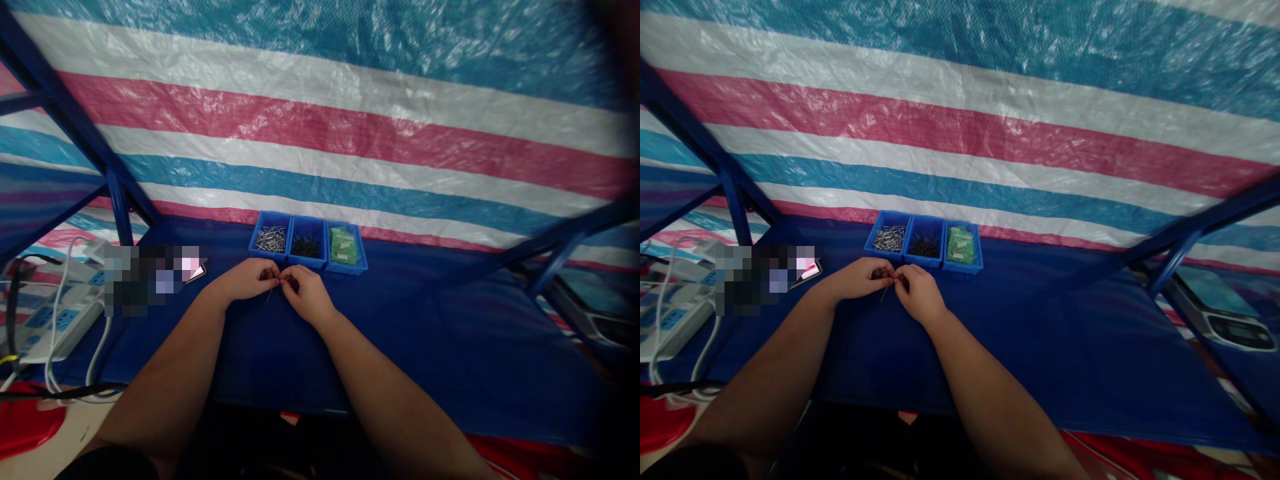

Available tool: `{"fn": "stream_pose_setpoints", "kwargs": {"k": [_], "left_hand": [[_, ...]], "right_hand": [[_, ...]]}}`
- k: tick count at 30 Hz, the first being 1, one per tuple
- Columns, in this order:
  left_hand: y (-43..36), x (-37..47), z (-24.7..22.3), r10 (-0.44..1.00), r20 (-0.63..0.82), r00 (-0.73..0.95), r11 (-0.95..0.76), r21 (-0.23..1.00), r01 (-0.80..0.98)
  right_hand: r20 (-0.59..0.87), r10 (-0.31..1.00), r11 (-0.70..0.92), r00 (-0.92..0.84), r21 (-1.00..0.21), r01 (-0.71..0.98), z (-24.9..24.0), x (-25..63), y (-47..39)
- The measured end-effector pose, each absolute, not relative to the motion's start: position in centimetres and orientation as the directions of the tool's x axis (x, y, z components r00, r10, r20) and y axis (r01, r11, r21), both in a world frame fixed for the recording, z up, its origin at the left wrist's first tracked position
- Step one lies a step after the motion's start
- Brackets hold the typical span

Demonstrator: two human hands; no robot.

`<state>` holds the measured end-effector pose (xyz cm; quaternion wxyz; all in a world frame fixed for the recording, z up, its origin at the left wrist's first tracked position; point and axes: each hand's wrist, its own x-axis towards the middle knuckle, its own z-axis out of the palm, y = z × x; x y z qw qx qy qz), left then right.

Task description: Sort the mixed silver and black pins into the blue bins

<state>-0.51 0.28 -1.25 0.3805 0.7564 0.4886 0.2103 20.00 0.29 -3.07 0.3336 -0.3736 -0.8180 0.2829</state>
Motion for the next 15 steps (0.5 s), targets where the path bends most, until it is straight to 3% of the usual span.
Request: {"fn": "stream_pose_setpoints", "kwargs": {"k": [15], "left_hand": [[0.27, -0.74, -1.0, 0.909, -0.063, 0.412, -0.209, 0.786, 0.581]], "right_hand": [[0.374, 0.838, 0.521, -0.398, -0.765, 0.379, -3.14, 20.16, 0.45]]}}
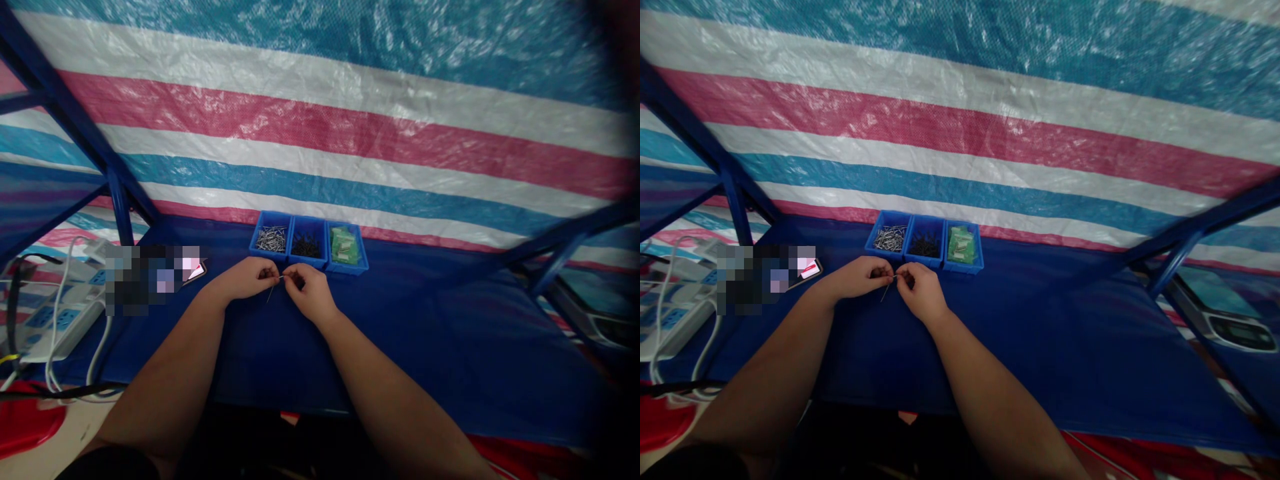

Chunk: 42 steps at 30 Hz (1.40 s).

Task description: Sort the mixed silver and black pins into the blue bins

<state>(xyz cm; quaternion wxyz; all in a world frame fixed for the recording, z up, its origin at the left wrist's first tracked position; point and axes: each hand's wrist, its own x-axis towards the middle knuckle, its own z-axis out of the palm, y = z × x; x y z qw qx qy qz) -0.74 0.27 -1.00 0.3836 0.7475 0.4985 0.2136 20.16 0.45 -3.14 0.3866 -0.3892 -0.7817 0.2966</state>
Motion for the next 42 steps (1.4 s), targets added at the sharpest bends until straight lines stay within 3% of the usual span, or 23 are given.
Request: {"fn": "stream_pose_setpoints", "kwargs": {"k": [8, 13, 18, 21, 23, 29, 34, 42], "left_hand": [[0.2, -1.4, -0.2, 0.909, -0.051, 0.414, -0.208, 0.805, 0.556], [0.1, -1.6, 0.5, 0.94, 0.043, 0.339, -0.236, 0.799, 0.553], [0.9, -1.2, 0.0, 0.974, 0.219, 0.05, -0.214, 0.836, 0.506], [1.5, -0.9, -0.5, 0.958, 0.221, -0.18, -0.103, 0.857, 0.504], [1.7, -0.8, -0.7, 0.95, 0.201, -0.24, -0.028, 0.819, 0.573], [1.0, -1.3, -0.1, 0.977, 0.197, -0.078, -0.08, 0.685, 0.724], [0.4, -1.9, 0.2, 0.979, -0.029, 0.204, -0.144, 0.615, 0.776], [0.3, -1.4, -0.4, 0.967, -0.094, 0.237, -0.127, 0.628, 0.768]], "right_hand": [[0.347, 0.876, 0.448, -0.335, -0.842, 0.3, -3.5, 20.2, 0.6], [0.319, 0.893, 0.407, -0.317, -0.872, 0.271, -3.5, 20.3, 0.7], [0.295, 0.899, 0.386, -0.323, -0.882, 0.268, -3.8, 20.2, 0.8], [0.287, 0.891, 0.392, -0.352, -0.877, 0.277, -4.2, 20.1, 0.8], [0.281, 0.88, 0.404, -0.383, -0.866, 0.294, -4.3, 20.1, 0.8], [0.246, 0.867, 0.415, -0.434, -0.838, 0.354, -4.0, 20.2, 0.7], [0.264, 0.826, 0.499, -0.499, -0.754, 0.427, -3.6, 20.2, 0.5], [0.294, 0.671, 0.681, -0.68, -0.607, 0.409, -3.3, 20.3, 0.2]]}}
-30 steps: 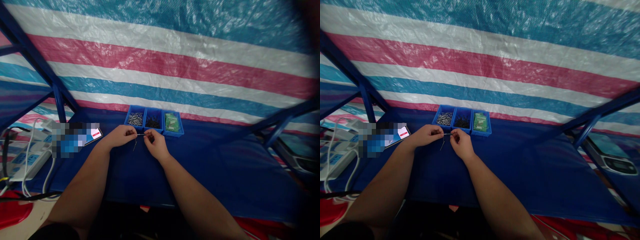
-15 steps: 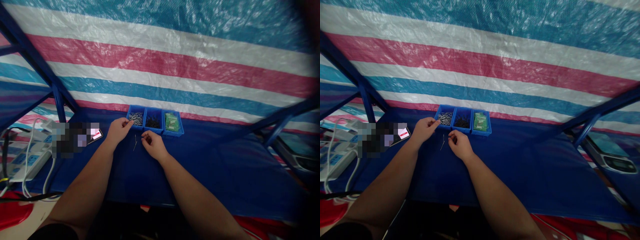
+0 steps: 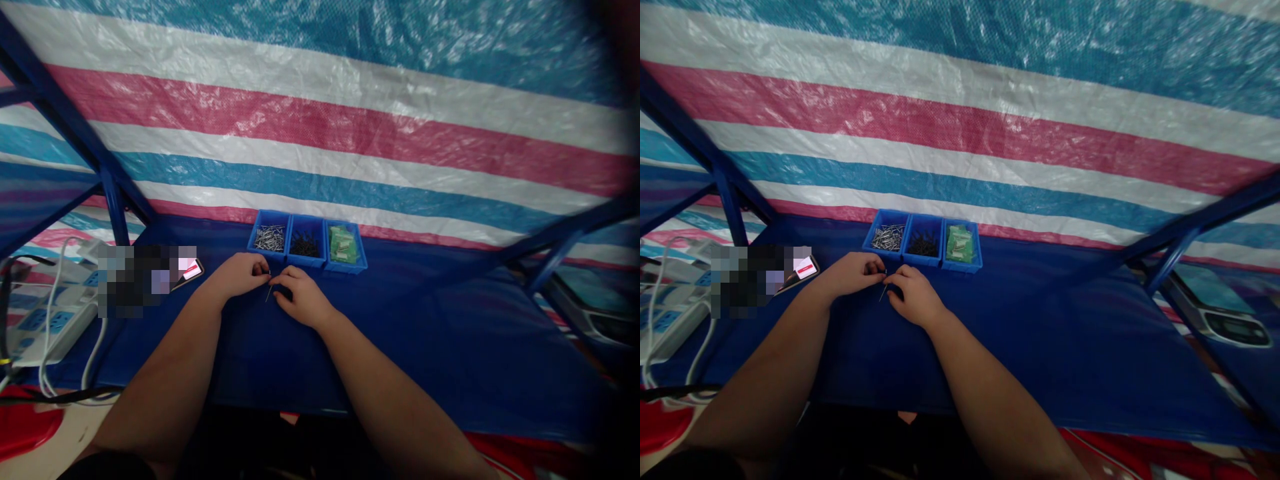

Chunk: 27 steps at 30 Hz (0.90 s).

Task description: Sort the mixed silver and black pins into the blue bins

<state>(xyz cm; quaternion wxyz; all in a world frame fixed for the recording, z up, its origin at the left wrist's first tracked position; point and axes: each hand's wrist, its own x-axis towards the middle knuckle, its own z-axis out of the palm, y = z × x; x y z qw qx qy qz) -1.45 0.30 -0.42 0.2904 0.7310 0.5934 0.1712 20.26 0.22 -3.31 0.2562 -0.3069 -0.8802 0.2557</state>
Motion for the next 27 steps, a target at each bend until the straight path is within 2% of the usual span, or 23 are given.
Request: {"fn": "stream_pose_setpoints", "kwargs": {"k": [4, 12, 18, 22, 27], "left_hand": [[0.4, -1.22, -0.75, 0.963, -0.078, 0.257, -0.162, 0.593, 0.789], [0.69, -1.07, -0.94, 0.928, -0.056, 0.368, -0.285, 0.527, 0.801], [0.67, -1.15, -0.92, 0.924, -0.069, 0.375, -0.284, 0.534, 0.797], [0.55, -1.29, -0.77, 0.927, -0.057, 0.371, -0.281, 0.548, 0.788], [0.47, -1.38, -0.68, 0.937, -0.056, 0.343, -0.244, 0.599, 0.763]], "right_hand": [[0.287, 0.636, 0.723, -0.716, -0.547, 0.422, -3.32, 20.22, 0.15], [0.258, 0.625, 0.733, -0.737, -0.519, 0.44, -2.88, 20.22, 0.18], [0.233, 0.633, 0.729, -0.738, -0.499, 0.468, -2.58, 20.26, 0.07], [0.24, 0.679, 0.691, -0.694, -0.527, 0.494, -2.61, 20.27, 0.17], [0.275, 0.759, 0.604, -0.59, -0.636, 0.48, -2.76, 20.53, 0.49]]}}
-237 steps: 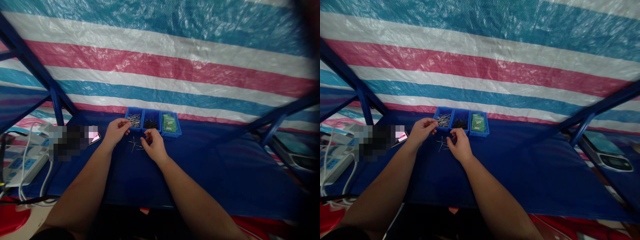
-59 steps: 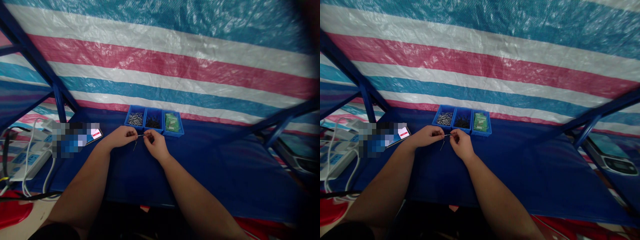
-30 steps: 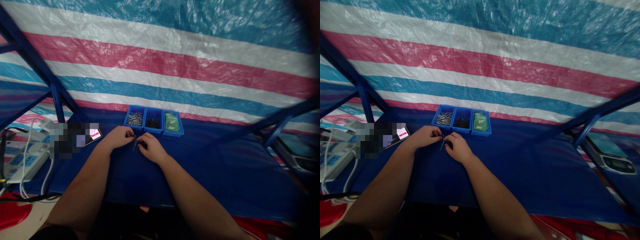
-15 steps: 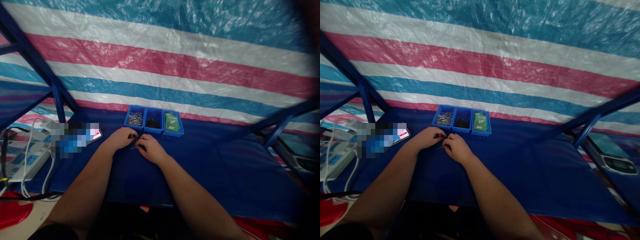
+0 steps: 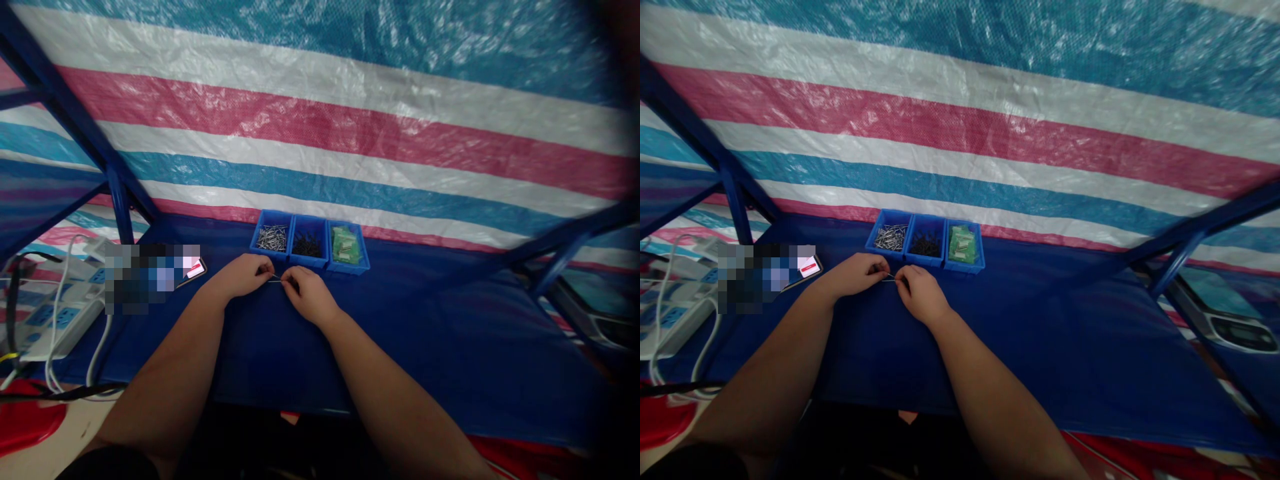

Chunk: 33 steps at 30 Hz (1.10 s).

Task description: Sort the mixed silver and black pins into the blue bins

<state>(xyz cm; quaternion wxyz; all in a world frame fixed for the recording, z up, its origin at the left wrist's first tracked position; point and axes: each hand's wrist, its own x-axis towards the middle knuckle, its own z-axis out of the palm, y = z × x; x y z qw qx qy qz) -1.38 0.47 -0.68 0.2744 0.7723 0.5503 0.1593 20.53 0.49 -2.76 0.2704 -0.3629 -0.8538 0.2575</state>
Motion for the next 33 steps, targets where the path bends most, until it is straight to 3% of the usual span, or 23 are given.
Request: {"fn": "stream_pose_setpoints", "kwargs": {"k": [9, 16, 28, 33], "left_hand": [[0.4, -1.2, -0.7, 0.942, -0.061, 0.331, -0.217, 0.639, 0.738], [0.5, -1.2, -0.7, 0.948, -0.064, 0.312, -0.207, 0.622, 0.755], [0.4, -1.3, -0.4, 0.951, -0.08, 0.299, -0.192, 0.605, 0.773], [0.5, -1.5, -0.5, 0.948, -0.07, 0.31, -0.202, 0.618, 0.76]], "right_hand": [[0.276, 0.866, 0.435, -0.416, -0.827, 0.357, -2.7, 21.0, 0.8], [0.233, 0.9, 0.34, -0.369, -0.904, 0.26, -3.3, 21.2, 1.1], [0.178, 0.948, 0.119, -0.263, -0.967, -0.226, -2.8, 18.9, 2.5], [0.189, 0.933, 0.157, -0.306, -0.979, -0.127, -4.1, 19.1, 2.3]]}}
